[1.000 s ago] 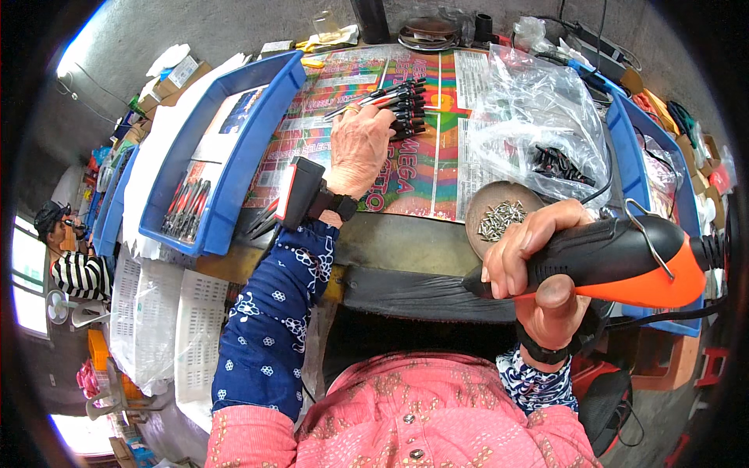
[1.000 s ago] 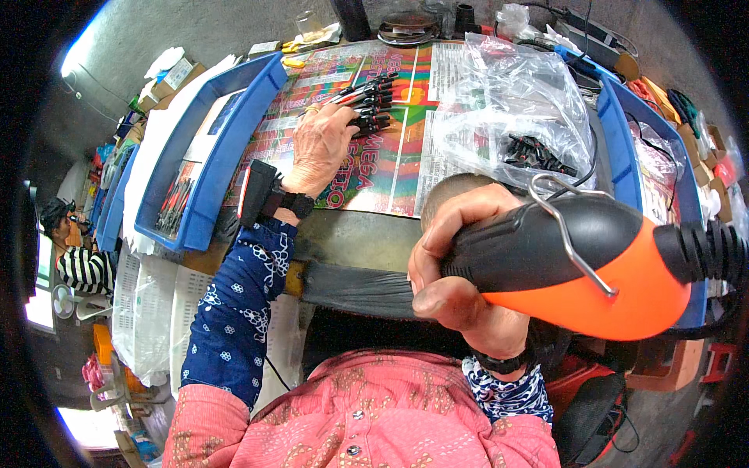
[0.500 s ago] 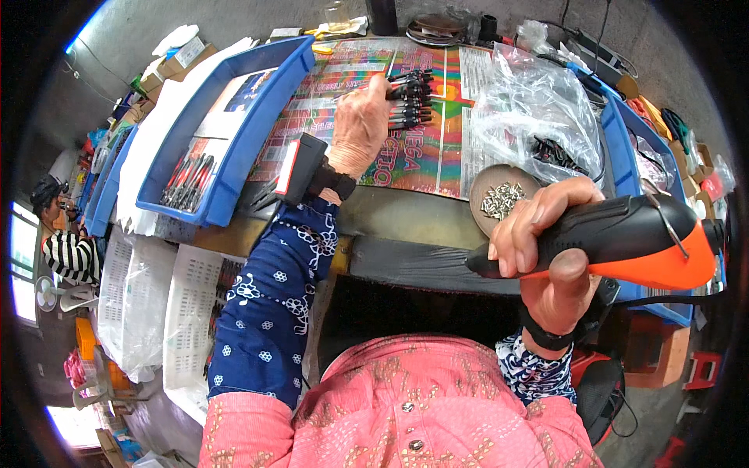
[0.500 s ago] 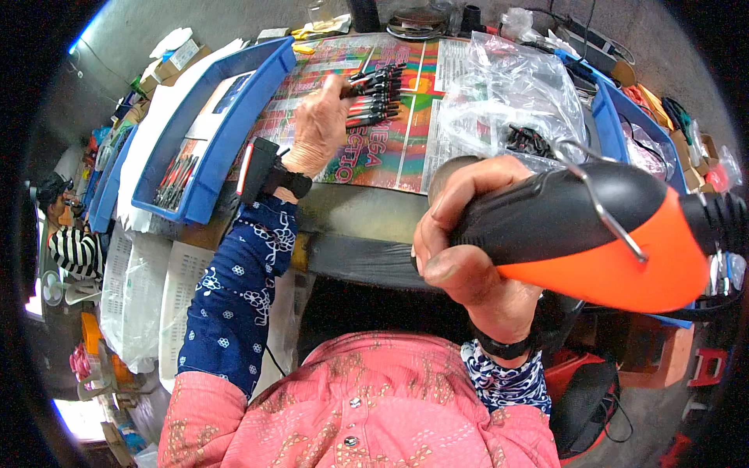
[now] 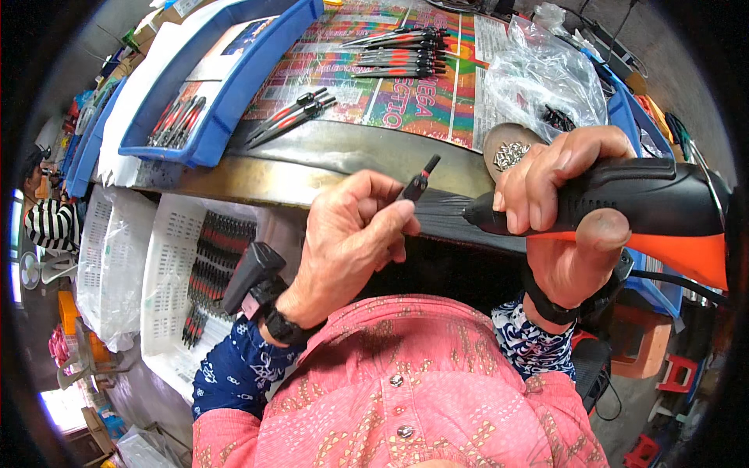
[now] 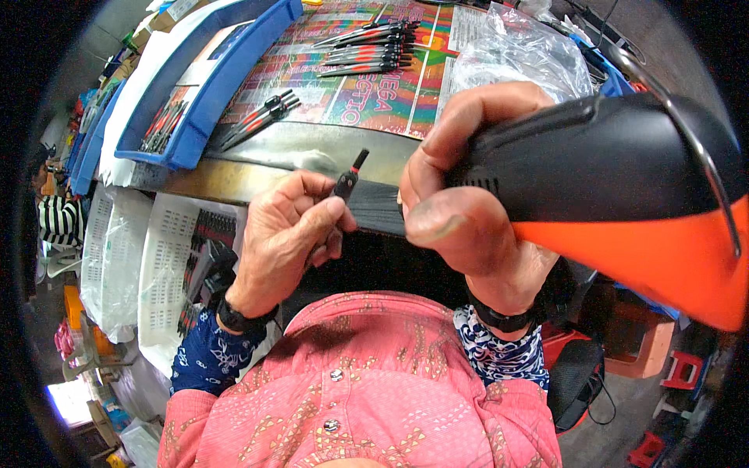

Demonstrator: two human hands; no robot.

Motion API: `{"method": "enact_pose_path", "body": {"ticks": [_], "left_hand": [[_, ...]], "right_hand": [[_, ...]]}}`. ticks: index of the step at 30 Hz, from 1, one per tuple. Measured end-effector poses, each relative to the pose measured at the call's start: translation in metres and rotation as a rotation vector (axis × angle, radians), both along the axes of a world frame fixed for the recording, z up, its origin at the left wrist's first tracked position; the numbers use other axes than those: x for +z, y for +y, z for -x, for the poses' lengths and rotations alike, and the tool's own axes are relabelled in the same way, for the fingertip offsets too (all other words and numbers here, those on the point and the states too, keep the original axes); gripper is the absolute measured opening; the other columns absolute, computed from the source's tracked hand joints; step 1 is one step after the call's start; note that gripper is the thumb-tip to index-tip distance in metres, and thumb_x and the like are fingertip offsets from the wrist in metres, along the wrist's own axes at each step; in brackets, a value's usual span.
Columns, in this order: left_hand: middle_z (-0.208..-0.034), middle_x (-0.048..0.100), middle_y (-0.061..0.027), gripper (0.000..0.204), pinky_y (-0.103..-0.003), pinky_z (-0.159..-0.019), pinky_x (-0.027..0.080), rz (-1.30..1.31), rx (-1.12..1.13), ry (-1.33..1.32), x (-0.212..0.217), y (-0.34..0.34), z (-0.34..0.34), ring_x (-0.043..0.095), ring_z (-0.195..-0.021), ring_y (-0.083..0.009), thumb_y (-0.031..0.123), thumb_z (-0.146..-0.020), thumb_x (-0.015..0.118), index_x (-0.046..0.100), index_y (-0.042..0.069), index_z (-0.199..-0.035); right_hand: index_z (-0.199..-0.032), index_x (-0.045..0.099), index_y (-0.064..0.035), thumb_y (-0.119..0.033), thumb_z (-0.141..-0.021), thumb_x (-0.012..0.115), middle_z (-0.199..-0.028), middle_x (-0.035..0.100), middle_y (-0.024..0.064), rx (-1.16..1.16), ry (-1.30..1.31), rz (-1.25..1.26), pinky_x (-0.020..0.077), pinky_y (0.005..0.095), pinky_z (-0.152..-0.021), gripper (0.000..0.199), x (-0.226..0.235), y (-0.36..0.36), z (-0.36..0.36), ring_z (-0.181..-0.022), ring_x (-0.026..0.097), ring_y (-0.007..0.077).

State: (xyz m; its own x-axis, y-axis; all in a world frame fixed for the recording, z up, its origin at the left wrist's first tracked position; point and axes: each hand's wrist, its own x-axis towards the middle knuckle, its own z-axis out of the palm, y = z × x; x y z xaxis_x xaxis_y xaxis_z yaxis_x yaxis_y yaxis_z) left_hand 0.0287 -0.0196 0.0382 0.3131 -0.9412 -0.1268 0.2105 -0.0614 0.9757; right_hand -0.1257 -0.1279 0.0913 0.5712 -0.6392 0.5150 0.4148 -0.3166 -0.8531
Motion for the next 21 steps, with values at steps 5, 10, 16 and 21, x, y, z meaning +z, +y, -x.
{"method": "enact_pose_path", "body": {"ticks": [5,10,16,21], "left_hand": [[-0.075,0.062,-0.0091,0.015,-0.023,-0.047,0.046,-0.062,0.035,0.338,-0.022,0.022,0.019,0.056,-0.054,-0.0117,0.010,-0.091,0.057,0.052,0.000,-0.100],[-0.077,0.061,-0.0060,0.010,-0.023,-0.050,0.047,-0.160,0.070,0.479,-0.031,0.022,0.026,0.057,-0.058,-0.0108,0.010,-0.091,0.057,0.054,0.002,-0.095],[-0.078,0.060,-0.0040,0.009,-0.020,-0.046,0.040,-0.162,0.092,0.507,-0.035,0.019,0.028,0.055,-0.059,-0.0090,0.011,-0.090,0.058,0.055,0.003,-0.093],[-0.075,0.060,-0.0035,0.010,-0.018,-0.045,0.038,-0.180,0.101,0.412,-0.039,0.018,0.030,0.052,-0.057,-0.0078,0.013,-0.090,0.059,0.056,0.004,-0.090]], "right_hand": [[-0.099,0.044,-0.0063,-0.060,-0.077,0.065,-0.065,0.047,0.0003,0.035,0.074,0.022,0.0434,0.0299,-0.059,0.062,0.003,0.011,-0.005,-0.053,0.049,0.0132],[-0.099,0.045,-0.0066,-0.063,-0.075,0.064,-0.065,0.047,0.0001,0.041,0.104,0.037,0.0431,0.0300,-0.059,0.065,0.002,0.018,-0.015,-0.054,0.049,0.0132],[-0.098,0.044,-0.0063,-0.064,-0.075,0.063,-0.065,0.046,0.0006,0.047,0.101,0.033,0.0423,0.0301,-0.059,0.065,-0.002,0.022,-0.024,-0.054,0.047,0.0128],[-0.098,0.044,-0.0065,-0.065,-0.075,0.062,-0.065,0.045,0.0004,-0.023,0.076,0.039,0.0421,0.0299,-0.059,0.066,-0.006,0.023,-0.029,-0.054,0.047,0.0125]]}}
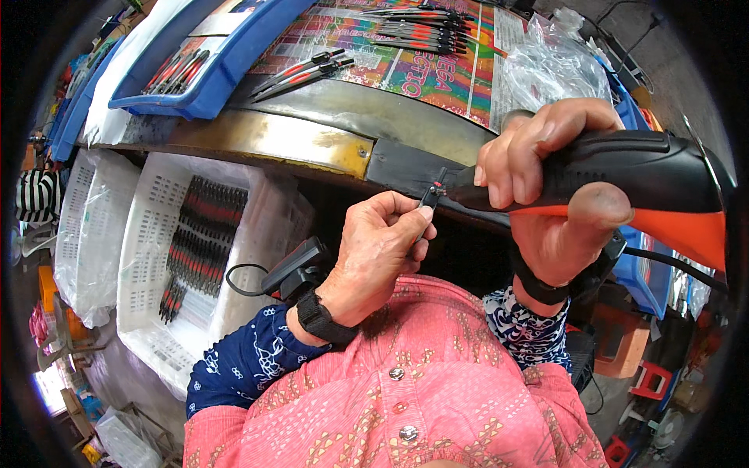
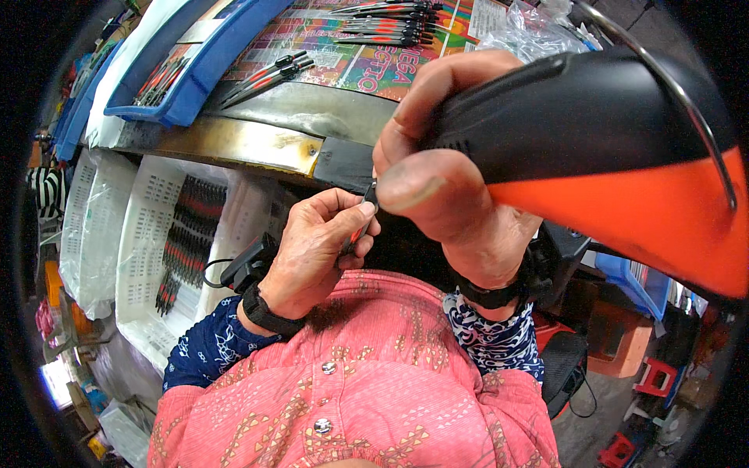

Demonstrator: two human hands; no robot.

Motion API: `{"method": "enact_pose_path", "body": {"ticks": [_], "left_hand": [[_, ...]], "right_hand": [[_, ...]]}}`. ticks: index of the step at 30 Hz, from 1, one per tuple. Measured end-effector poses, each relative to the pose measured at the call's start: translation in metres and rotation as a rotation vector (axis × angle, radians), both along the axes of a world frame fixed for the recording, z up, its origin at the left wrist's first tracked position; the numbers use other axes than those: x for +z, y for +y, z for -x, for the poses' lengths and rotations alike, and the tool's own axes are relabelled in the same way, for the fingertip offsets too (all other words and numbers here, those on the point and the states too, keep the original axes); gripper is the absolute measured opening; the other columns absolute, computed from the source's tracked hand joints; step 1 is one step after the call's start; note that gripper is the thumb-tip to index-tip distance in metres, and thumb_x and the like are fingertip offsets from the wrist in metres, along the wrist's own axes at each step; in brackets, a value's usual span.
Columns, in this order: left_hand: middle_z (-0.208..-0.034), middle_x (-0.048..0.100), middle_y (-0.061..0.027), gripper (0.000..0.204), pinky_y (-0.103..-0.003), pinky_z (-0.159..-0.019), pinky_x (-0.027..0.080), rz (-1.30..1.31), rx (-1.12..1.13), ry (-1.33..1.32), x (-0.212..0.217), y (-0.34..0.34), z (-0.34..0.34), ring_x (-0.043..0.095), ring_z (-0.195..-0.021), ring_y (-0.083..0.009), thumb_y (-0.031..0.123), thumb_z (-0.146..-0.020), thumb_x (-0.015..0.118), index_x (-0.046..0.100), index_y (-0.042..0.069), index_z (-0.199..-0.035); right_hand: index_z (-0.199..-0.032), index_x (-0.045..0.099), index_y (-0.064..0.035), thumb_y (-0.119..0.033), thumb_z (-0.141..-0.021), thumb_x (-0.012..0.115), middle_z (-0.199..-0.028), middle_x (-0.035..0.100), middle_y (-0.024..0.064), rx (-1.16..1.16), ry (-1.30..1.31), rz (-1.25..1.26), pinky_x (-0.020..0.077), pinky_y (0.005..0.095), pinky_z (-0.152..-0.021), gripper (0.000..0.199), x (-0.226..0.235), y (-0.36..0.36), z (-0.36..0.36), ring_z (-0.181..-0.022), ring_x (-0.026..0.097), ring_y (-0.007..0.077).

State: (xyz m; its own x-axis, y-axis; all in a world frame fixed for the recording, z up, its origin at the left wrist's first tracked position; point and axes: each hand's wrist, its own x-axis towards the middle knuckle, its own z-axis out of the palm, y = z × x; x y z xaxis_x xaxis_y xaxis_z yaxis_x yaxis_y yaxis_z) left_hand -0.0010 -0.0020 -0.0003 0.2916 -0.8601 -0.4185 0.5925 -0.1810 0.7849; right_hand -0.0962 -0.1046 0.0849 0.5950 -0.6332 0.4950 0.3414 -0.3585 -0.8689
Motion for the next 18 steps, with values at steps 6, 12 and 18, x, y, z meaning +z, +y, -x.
{"method": "enact_pose_path", "body": {"ticks": [6,12,18], "left_hand": [[-0.073,0.059,-0.0028,0.009,-0.018,-0.044,0.034,-0.015,0.012,0.005,0.0000,-0.0008,0.0016,0.049,-0.055,-0.0067,0.013,-0.089,0.059,0.056,0.005,-0.087],[-0.072,0.059,-0.0029,0.010,-0.019,-0.045,0.034,-0.010,0.031,0.006,0.0004,-0.0015,0.0035,0.048,-0.054,-0.0071,0.013,-0.090,0.059,0.056,0.004,-0.086],[-0.071,0.057,-0.0015,0.011,-0.020,-0.047,0.036,0.015,0.042,-0.017,-0.0026,-0.0009,0.0049,0.048,-0.055,-0.0076,0.013,-0.089,0.060,0.058,0.002,-0.087]], "right_hand": [[-0.098,0.044,-0.0068,-0.066,-0.075,0.061,-0.065,0.045,-0.0002,0.066,0.022,-0.029,0.0422,0.0295,-0.059,0.066,0.0000,-0.0022,0.0015,-0.054,0.047,0.0124],[-0.097,0.045,-0.0068,-0.066,-0.074,0.062,-0.065,0.046,-0.0001,0.076,0.067,-0.018,0.0425,0.0297,-0.058,0.066,0.0018,-0.0028,0.0039,-0.053,0.048,0.0129],[-0.095,0.045,-0.0063,-0.065,-0.074,0.063,-0.063,0.046,0.0001,0.114,0.097,0.013,0.0423,0.0294,-0.056,0.065,0.0017,-0.0081,0.0046,-0.051,0.047,0.0127]]}}
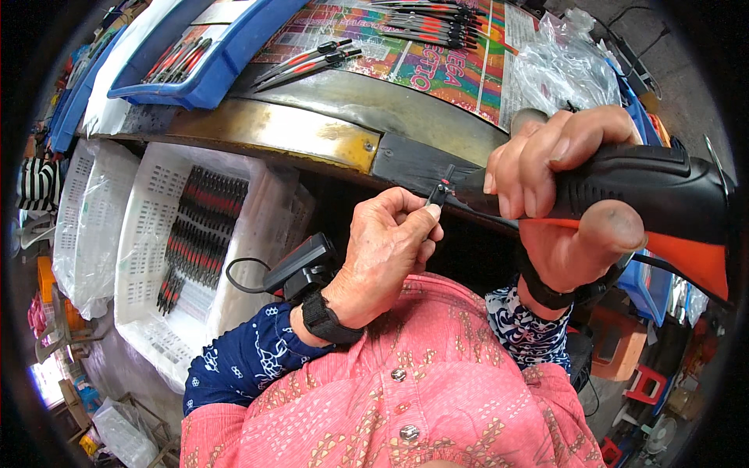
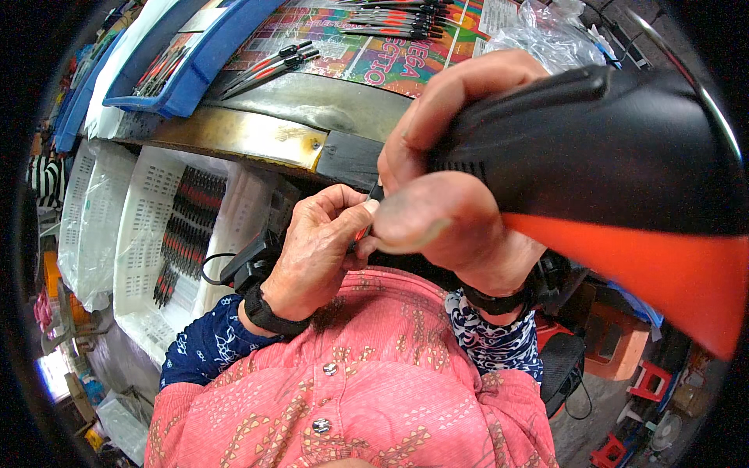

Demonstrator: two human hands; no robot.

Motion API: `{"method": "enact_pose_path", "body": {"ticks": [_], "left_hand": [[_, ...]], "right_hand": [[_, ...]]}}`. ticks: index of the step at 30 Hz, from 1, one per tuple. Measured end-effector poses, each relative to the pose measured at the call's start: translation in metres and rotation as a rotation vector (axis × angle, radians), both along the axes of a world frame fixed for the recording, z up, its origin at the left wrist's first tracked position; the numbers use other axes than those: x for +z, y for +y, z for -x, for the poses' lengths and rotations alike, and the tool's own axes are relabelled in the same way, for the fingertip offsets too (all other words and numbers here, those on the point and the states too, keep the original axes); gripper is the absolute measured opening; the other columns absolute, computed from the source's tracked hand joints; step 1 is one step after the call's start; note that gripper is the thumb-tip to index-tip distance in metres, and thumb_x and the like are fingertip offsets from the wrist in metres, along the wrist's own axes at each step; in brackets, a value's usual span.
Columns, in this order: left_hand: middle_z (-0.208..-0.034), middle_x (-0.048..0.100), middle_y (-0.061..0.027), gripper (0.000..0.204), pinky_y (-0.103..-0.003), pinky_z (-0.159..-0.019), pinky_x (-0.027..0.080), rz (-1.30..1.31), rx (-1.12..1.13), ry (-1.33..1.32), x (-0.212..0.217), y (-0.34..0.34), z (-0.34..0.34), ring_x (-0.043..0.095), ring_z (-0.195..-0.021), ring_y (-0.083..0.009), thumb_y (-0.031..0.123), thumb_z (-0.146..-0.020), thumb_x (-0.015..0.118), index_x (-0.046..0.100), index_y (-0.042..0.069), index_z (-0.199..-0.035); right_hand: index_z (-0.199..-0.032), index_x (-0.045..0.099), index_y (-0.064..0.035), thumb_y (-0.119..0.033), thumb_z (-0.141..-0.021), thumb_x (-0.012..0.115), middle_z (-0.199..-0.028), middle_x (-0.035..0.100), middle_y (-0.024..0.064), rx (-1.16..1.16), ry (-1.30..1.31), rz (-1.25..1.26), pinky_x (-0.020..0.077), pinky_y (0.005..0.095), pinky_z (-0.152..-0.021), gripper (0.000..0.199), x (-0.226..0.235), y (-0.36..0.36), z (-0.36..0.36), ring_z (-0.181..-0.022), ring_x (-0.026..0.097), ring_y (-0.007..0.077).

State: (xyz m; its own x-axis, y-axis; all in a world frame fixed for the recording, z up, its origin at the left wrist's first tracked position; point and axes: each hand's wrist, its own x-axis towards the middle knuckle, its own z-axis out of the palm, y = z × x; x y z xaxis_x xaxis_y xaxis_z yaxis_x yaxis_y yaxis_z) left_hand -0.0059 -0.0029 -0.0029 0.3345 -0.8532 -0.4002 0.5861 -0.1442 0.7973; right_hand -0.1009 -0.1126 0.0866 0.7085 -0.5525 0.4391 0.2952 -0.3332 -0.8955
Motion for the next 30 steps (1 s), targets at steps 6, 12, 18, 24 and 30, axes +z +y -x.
{"method": "enact_pose_path", "body": {"ticks": [6,12,18,24,30], "left_hand": [[-0.065,0.057,-0.0025,0.008,-0.019,-0.042,0.037,0.018,0.065,0.072,0.001,-0.001,0.004,0.049,-0.049,-0.0067,0.009,-0.087,0.059,0.055,0.003,-0.082],[-0.065,0.057,-0.0019,0.008,-0.019,-0.042,0.036,0.009,0.051,0.037,0.005,0.000,0.003,0.048,-0.049,-0.0063,0.008,-0.086,0.059,0.055,0.003,-0.082],[-0.065,0.056,-0.0018,0.007,-0.019,-0.042,0.036,-0.033,0.042,0.094,0.006,-0.003,0.002,0.047,-0.049,-0.0063,0.008,-0.086,0.059,0.055,0.003,-0.082],[-0.064,0.056,-0.0020,0.008,-0.020,-0.042,0.036,-0.016,0.060,0.104,0.007,-0.002,0.003,0.047,-0.049,-0.0065,0.008,-0.086,0.059,0.055,0.003,-0.081],[-0.070,0.057,-0.0043,0.010,-0.021,-0.046,0.035,-0.015,0.028,0.068,0.006,-0.002,0.002,0.046,-0.053,-0.0085,0.010,-0.087,0.061,0.054,0.002,-0.085]], "right_hand": [[-0.094,0.045,-0.0058,-0.064,-0.076,0.062,-0.063,0.046,0.0005,-0.020,-0.036,0.028,0.0416,0.0289,-0.055,0.063,-0.005,0.000,-0.005,-0.051,0.046,0.0121],[-0.092,0.045,-0.0053,-0.062,-0.077,0.062,-0.063,0.045,0.0008,-0.025,-0.046,0.040,0.0410,0.0284,-0.055,0.061,-0.007,-0.001,-0.009,-0.051,0.045,0.0115],[-0.091,0.044,-0.0048,-0.061,-0.079,0.061,-0.063,0.045,0.0012,-0.033,-0.043,0.063,0.0403,0.0279,-0.054,0.060,-0.007,-0.001,-0.011,-0.051,0.044,0.0109],[-0.090,0.044,-0.0046,-0.061,-0.079,0.060,-0.063,0.045,0.0012,-0.027,-0.053,0.038,0.0400,0.0275,-0.054,0.060,-0.005,-0.001,-0.012,-0.051,0.044,0.0104],[-0.095,0.044,-0.0042,-0.066,-0.075,0.061,-0.064,0.044,0.0001,-0.096,-0.103,-0.001,0.0403,0.0276,-0.057,0.067,-0.008,0.007,-0.015,-0.052,0.044,0.0102]]}}
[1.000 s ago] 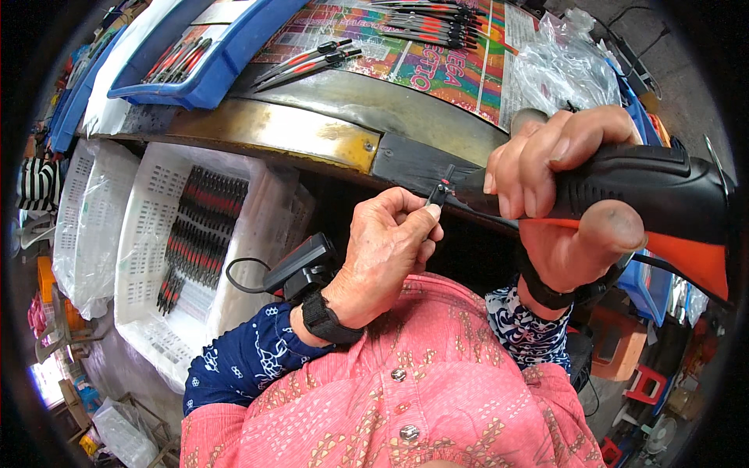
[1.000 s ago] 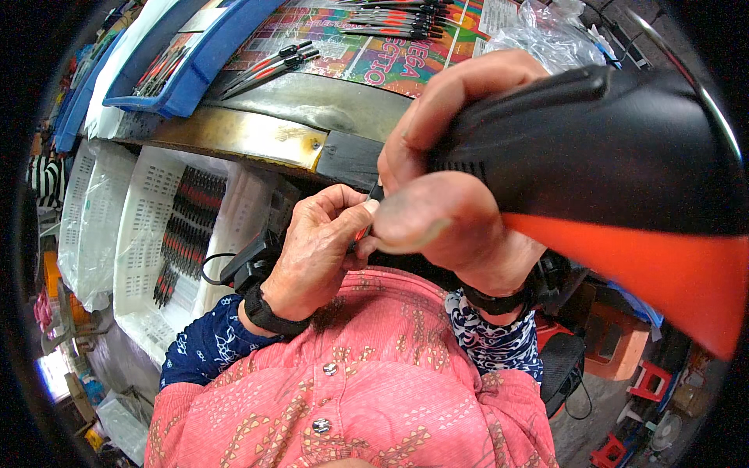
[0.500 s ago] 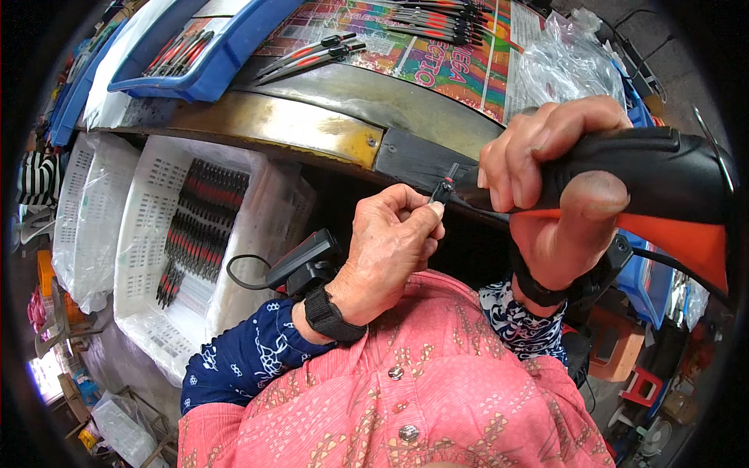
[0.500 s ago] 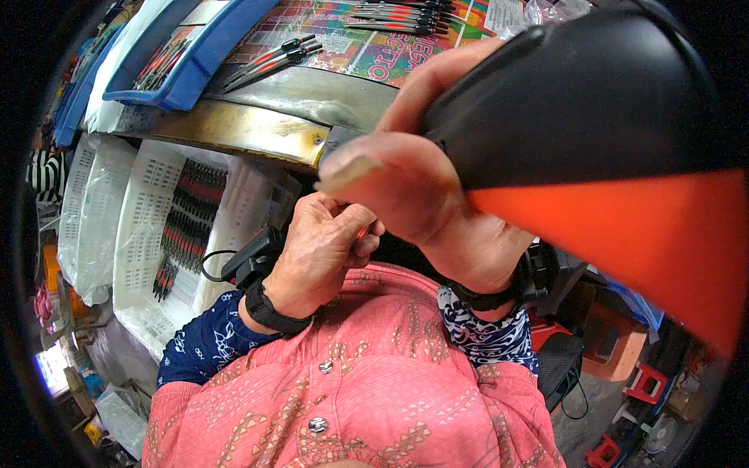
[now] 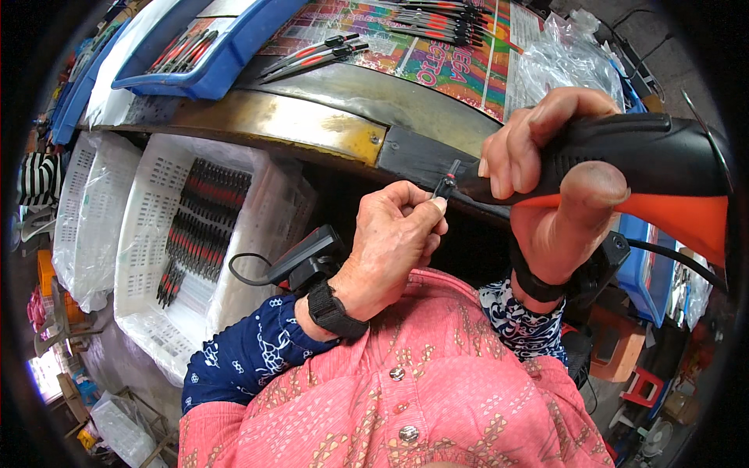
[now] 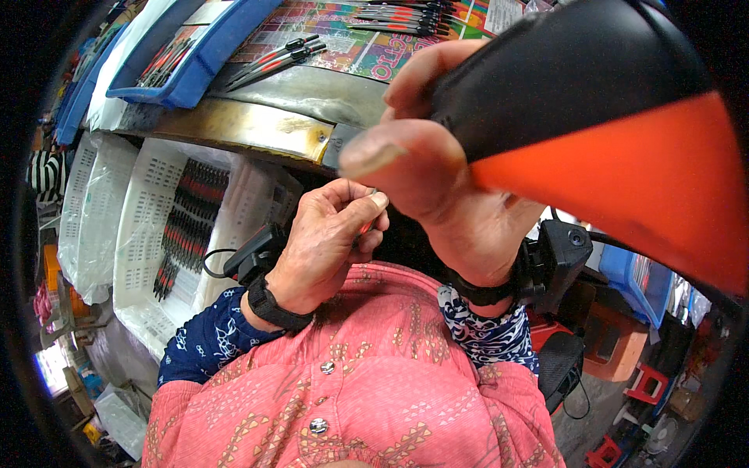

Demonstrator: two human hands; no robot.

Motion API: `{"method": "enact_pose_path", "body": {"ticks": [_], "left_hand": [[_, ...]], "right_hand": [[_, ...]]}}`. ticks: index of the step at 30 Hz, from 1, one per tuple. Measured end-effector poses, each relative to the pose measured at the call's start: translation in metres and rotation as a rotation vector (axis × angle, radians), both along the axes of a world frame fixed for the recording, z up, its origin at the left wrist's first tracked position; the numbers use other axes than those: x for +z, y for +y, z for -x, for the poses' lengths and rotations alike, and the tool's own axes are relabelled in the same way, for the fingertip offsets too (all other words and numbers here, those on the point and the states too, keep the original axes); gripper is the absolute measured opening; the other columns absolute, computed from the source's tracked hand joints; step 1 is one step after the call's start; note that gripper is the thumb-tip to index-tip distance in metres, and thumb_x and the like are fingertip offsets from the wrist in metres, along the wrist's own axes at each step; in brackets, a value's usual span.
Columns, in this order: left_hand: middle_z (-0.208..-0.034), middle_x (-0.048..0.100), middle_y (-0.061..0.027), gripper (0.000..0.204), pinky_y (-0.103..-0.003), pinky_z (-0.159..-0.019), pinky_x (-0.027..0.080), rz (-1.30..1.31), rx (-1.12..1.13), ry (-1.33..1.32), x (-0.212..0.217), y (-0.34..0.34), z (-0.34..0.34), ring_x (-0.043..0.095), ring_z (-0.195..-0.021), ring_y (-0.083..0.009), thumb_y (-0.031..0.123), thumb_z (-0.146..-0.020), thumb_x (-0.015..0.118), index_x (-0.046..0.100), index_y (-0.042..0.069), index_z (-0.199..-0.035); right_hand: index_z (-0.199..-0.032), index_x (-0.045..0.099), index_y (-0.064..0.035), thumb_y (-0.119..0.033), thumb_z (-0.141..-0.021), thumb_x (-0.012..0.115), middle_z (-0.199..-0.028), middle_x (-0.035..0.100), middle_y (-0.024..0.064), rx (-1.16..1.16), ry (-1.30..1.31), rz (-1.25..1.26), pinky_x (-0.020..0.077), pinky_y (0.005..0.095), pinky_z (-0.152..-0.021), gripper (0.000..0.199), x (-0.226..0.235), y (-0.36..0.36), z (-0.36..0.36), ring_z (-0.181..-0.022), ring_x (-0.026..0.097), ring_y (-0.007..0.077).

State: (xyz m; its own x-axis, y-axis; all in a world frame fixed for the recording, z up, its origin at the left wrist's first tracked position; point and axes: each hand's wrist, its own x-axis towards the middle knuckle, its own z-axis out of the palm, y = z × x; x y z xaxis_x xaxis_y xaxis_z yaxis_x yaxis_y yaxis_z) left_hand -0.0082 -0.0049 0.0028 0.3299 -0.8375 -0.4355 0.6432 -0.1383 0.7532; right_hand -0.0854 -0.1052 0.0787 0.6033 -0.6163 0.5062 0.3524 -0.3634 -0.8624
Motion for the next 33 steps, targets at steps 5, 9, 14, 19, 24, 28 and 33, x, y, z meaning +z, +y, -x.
{"method": "enact_pose_path", "body": {"ticks": [5,9,14,19,24,28,33], "left_hand": [[-0.070,0.058,-0.0033,0.010,-0.020,-0.046,0.036,0.005,-0.016,0.000,-0.001,0.001,-0.002,0.047,-0.053,-0.0079,0.011,-0.086,0.061,0.055,0.003,-0.085],[-0.070,0.058,-0.0030,0.009,-0.020,-0.046,0.036,0.007,-0.026,-0.016,-0.003,0.002,-0.003,0.048,-0.053,-0.0077,0.011,-0.087,0.060,0.056,0.003,-0.086],[-0.070,0.057,-0.0026,0.009,-0.020,-0.045,0.036,0.006,-0.034,-0.017,-0.004,0.003,-0.004,0.047,-0.053,-0.0073,0.012,-0.086,0.059,0.055,0.004,-0.085],[-0.070,0.057,-0.0025,0.008,-0.019,-0.045,0.035,0.002,-0.043,-0.015,-0.004,0.003,-0.005,0.047,-0.053,-0.0071,0.011,-0.086,0.060,0.054,0.005,-0.084],[-0.070,0.058,-0.0026,0.008,-0.019,-0.045,0.035,0.010,-0.041,-0.012,-0.005,0.002,-0.005,0.047,-0.054,-0.0071,0.010,-0.086,0.060,0.054,0.005,-0.084],[-0.070,0.058,-0.0029,0.009,-0.020,-0.046,0.035,0.007,-0.035,-0.018,-0.004,0.002,-0.005,0.047,-0.054,-0.0073,0.011,-0.086,0.060,0.054,0.004,-0.084],[-0.069,0.057,-0.0027,0.010,-0.020,-0.046,0.036,0.000,-0.041,-0.033,-0.002,0.003,-0.005,0.047,-0.054,-0.0073,0.012,-0.086,0.060,0.054,0.004,-0.084]], "right_hand": [[-0.096,0.044,-0.0038,-0.070,-0.073,0.059,-0.064,0.043,-0.0001,-0.012,-0.006,-0.061,0.0405,0.0281,-0.059,0.072,0.001,0.002,-0.001,-0.054,0.044,0.0105],[-0.096,0.044,-0.0041,-0.071,-0.073,0.058,-0.064,0.043,0.0003,-0.093,0.022,0.056,0.0410,0.0288,-0.058,0.072,0.003,0.004,-0.002,-0.053,0.045,0.0110],[-0.095,0.045,-0.0046,-0.072,-0.072,0.056,-0.064,0.044,0.0009,0.013,0.050,-0.030,0.0416,0.0296,-0.057,0.072,0.010,0.005,-0.002,-0.052,0.046,0.0116],[-0.094,0.045,-0.0044,-0.072,-0.072,0.056,-0.065,0.045,0.0008,-0.029,0.047,0.014,0.0420,0.0298,-0.057,0.072,0.011,0.006,-0.004,-0.052,0.046,0.0116],[-0.094,0.045,-0.0044,-0.073,-0.071,0.056,-0.065,0.045,0.0007,-0.086,0.053,0.065,0.0423,0.0295,-0.058,0.073,0.009,0.008,-0.006,-0.052,0.046,0.0116],[-0.093,0.044,-0.0048,-0.073,-0.072,0.055,-0.065,0.045,0.0007,-0.078,0.072,0.073,0.0424,0.0291,-0.058,0.073,0.009,0.007,-0.005,-0.052,0.046,0.0115],[-0.092,0.044,-0.0056,-0.070,-0.075,0.056,-0.064,0.044,0.0006,0.025,-0.027,-0.004,0.0411,0.0285,-0.057,0.068,0.004,-0.001,-0.009,-0.051,0.045,0.0109]]}}
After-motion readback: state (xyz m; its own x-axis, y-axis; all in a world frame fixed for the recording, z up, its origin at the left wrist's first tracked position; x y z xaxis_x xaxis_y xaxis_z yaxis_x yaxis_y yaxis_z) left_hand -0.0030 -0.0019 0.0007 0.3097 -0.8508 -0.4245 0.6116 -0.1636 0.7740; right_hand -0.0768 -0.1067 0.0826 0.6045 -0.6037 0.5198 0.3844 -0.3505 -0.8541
